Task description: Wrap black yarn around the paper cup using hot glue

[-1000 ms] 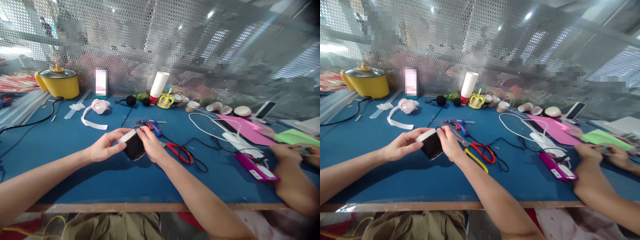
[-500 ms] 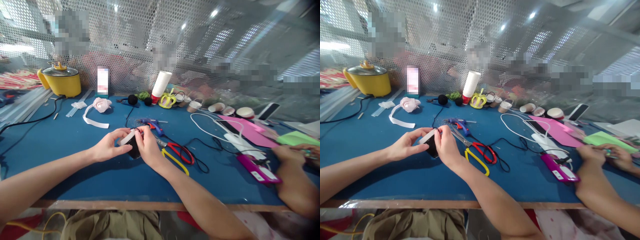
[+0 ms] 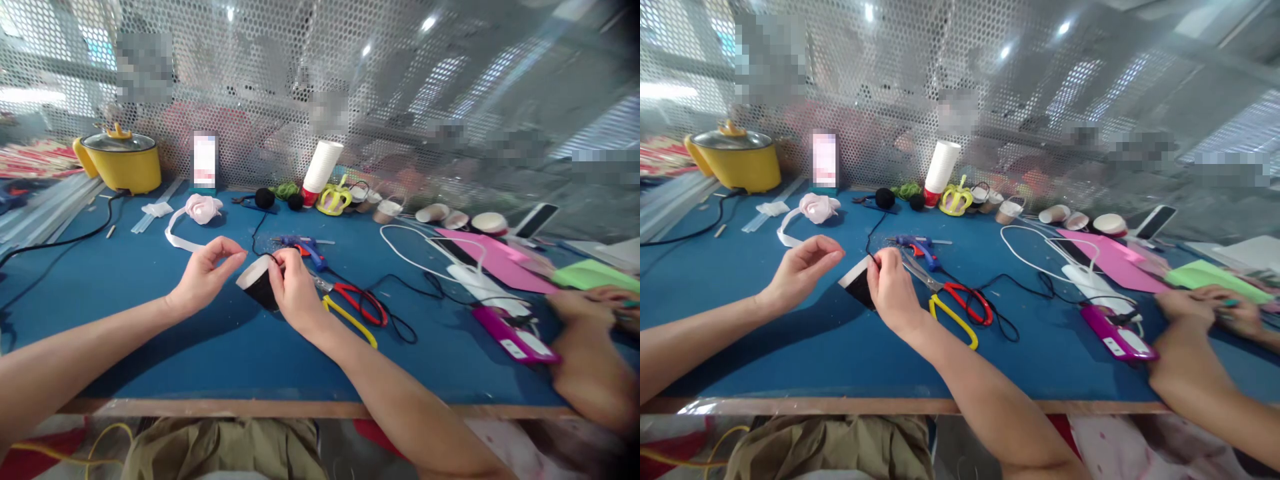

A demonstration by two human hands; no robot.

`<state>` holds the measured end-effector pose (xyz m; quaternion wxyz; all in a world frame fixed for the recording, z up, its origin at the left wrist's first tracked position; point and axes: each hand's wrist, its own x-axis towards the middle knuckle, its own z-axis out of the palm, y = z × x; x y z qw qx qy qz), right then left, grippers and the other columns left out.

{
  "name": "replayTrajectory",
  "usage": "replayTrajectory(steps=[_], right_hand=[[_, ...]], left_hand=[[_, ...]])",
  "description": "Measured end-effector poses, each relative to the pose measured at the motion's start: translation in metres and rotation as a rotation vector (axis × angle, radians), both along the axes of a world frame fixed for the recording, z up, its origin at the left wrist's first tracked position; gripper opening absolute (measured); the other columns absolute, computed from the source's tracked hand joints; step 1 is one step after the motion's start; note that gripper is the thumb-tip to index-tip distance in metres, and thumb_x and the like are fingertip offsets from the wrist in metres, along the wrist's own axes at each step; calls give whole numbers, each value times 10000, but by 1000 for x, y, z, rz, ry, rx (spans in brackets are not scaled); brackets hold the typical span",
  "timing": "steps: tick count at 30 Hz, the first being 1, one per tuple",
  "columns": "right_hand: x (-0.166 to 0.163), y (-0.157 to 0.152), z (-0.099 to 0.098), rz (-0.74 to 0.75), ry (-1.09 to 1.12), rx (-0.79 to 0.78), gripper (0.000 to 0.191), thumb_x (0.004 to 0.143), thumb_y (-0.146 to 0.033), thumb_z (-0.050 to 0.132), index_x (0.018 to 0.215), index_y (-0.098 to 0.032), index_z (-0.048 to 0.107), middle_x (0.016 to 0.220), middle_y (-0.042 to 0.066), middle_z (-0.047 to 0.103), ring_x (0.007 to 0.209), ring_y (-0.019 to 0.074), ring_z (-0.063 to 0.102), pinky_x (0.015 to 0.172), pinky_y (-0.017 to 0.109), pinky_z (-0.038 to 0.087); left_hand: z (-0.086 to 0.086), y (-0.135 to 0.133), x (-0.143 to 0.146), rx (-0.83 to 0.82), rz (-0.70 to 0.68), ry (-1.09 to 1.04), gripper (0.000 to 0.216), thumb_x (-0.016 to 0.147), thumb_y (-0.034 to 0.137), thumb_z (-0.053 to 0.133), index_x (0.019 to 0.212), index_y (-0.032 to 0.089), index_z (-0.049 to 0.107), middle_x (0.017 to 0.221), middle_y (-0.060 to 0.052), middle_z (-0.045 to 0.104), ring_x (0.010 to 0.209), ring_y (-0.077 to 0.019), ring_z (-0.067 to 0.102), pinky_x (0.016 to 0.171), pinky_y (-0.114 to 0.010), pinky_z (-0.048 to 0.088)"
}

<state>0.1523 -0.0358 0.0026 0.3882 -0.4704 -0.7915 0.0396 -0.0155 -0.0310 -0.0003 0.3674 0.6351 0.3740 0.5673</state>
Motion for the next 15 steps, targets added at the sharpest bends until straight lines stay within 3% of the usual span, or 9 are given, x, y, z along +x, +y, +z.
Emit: replayTrajectory(steps=[5, 15], right_hand=[[0, 2, -3, 10, -28, 49, 76, 872, -246, 336, 819, -200, 364, 816, 82, 496, 751, 189, 515, 667, 324, 438], [-2, 0, -4, 19, -61, 15, 84, 874, -241, 328, 813, -194, 360, 830, 92, 495, 778, 198, 518, 687, 327, 437]], left_hand=[[2, 1, 0, -107, -3, 63, 119, 720, 256, 585, 680, 155, 539, 676, 9, 556, 641, -109, 497, 618, -236, 401], [3, 0, 3, -172, -13, 39, 149, 667, 247, 632, 663, 152, 516, 636, 28, 543, 594, -88, 485, 569, -213, 386]])
